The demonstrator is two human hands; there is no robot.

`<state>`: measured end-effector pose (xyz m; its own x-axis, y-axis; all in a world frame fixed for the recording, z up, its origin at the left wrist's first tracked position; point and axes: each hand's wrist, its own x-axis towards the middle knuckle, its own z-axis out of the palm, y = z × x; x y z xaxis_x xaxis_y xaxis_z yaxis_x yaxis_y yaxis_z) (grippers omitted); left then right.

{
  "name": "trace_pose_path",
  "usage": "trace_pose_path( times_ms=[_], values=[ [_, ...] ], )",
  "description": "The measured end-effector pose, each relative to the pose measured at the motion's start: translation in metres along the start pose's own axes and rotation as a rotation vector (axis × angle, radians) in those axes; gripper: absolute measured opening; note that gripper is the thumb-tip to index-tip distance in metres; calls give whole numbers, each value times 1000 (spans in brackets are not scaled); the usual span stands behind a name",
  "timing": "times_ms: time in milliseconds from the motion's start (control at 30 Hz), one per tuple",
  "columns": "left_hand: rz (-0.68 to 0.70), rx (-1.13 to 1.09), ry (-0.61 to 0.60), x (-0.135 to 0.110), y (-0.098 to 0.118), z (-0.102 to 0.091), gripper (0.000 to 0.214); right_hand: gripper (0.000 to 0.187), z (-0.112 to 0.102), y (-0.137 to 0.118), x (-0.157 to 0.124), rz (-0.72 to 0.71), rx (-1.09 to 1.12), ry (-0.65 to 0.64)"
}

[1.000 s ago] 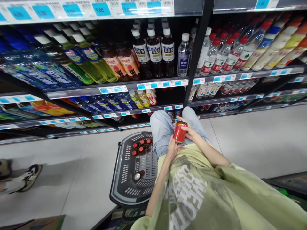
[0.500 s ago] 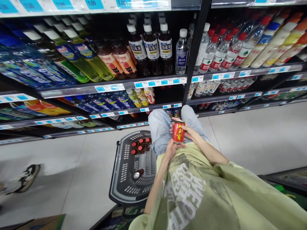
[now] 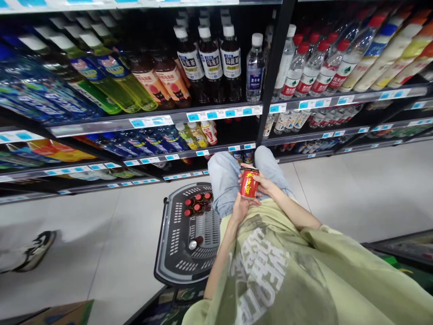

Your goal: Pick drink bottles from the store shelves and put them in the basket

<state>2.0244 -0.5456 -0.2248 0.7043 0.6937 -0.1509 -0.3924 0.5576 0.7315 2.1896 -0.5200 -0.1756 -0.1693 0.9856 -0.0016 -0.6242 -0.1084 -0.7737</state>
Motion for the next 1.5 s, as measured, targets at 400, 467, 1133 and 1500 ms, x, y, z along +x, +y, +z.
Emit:
trace_pose_path(
  times_ms=[400, 467, 1133, 1500],
  values=[
    [33, 60, 77, -1, 1, 10, 65, 90, 0, 1, -1, 20, -54, 9],
    [59, 92, 66, -1, -1, 9, 68, 91, 0, 0, -1, 22, -59, 21],
    [95, -70, 216, 3, -2, 6, 52, 100, -1, -4, -2, 4, -15, 18],
    [-55, -169, 194, 4, 9, 10, 79, 95, 5, -7, -2, 16, -57, -13]
  ],
)
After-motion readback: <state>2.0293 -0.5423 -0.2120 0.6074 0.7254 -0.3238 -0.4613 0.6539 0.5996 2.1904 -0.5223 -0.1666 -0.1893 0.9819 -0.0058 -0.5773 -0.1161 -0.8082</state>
